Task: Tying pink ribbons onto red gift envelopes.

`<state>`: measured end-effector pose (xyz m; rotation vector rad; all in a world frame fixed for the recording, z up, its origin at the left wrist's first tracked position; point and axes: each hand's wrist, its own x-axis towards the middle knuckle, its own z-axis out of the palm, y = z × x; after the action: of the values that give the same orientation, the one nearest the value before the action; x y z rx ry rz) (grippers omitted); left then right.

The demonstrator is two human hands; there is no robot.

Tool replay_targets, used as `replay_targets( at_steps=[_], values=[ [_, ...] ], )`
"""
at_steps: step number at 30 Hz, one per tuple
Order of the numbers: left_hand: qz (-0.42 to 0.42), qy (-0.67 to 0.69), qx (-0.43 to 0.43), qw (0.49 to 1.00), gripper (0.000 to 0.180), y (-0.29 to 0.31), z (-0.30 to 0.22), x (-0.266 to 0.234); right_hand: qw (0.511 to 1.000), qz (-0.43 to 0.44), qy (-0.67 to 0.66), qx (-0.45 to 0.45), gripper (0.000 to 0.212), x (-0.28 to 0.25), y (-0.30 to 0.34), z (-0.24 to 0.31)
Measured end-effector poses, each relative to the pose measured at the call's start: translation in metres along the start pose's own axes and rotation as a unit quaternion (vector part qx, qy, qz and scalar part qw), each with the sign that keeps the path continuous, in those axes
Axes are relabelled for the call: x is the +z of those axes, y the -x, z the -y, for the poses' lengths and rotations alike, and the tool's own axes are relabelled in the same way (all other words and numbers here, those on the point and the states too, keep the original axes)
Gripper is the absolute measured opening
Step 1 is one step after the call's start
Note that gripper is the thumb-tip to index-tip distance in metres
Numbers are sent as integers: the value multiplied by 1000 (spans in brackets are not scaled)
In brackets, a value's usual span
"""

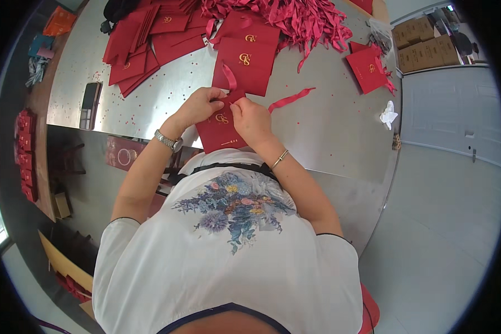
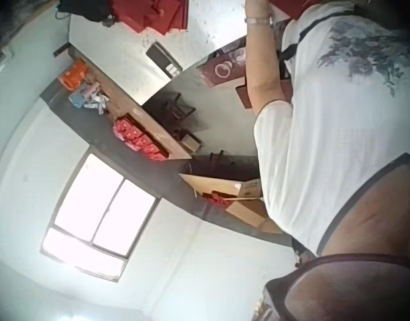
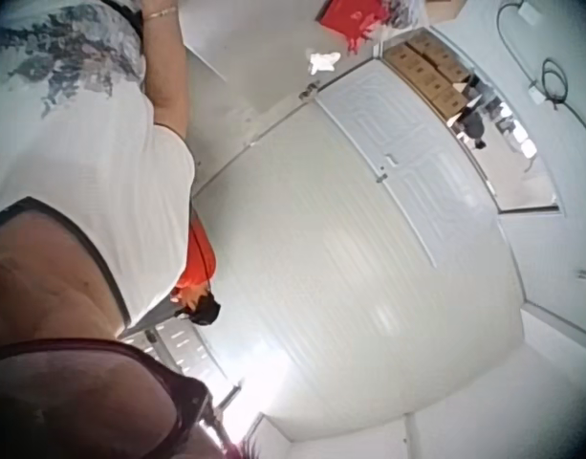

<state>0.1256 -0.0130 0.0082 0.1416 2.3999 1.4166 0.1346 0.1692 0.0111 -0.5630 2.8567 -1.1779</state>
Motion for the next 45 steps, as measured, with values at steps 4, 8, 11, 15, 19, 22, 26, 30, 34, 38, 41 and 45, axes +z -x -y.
replay_targets(
  at_steps=[4,8,11,15,19,22,26,30,34,38,41,45],
  values=[
    [-30,-14,34,999,23,7,-2,1,1000,0,8,-5,16,-1,-3,2],
    [-58,-31,51,997,26,11,-4,5,1000,0,30,-3,16,1,-7,5],
    [-117,-54,69,989,25,15,-9,12,998,19,58,9,16,-2,-11,11],
    [-123,-157,86,976,19,17,-20,17,990,36,140,2,17,-4,-16,19],
    [-170,-114,114,972,17,15,-14,20,990,31,133,15,19,-5,-13,12],
    [-165,-115,145,969,17,13,-13,21,996,20,88,0,19,-7,-16,10],
    [-111,-129,138,976,17,12,-18,17,971,59,231,-26,18,-8,-15,25],
    [-124,-101,150,976,18,12,-15,15,988,90,120,39,19,-5,-26,10],
    [-68,8,86,994,19,5,-10,2,987,118,-39,100,22,-7,-21,3],
    [50,27,51,997,19,-9,-15,-18,990,122,33,69,25,-25,-23,21],
    [97,-12,59,993,17,-8,-20,-20,988,127,9,91,25,-29,-18,21],
    [46,-105,92,989,13,-4,-26,-14,993,105,42,14,23,-34,-13,30]
  ],
)
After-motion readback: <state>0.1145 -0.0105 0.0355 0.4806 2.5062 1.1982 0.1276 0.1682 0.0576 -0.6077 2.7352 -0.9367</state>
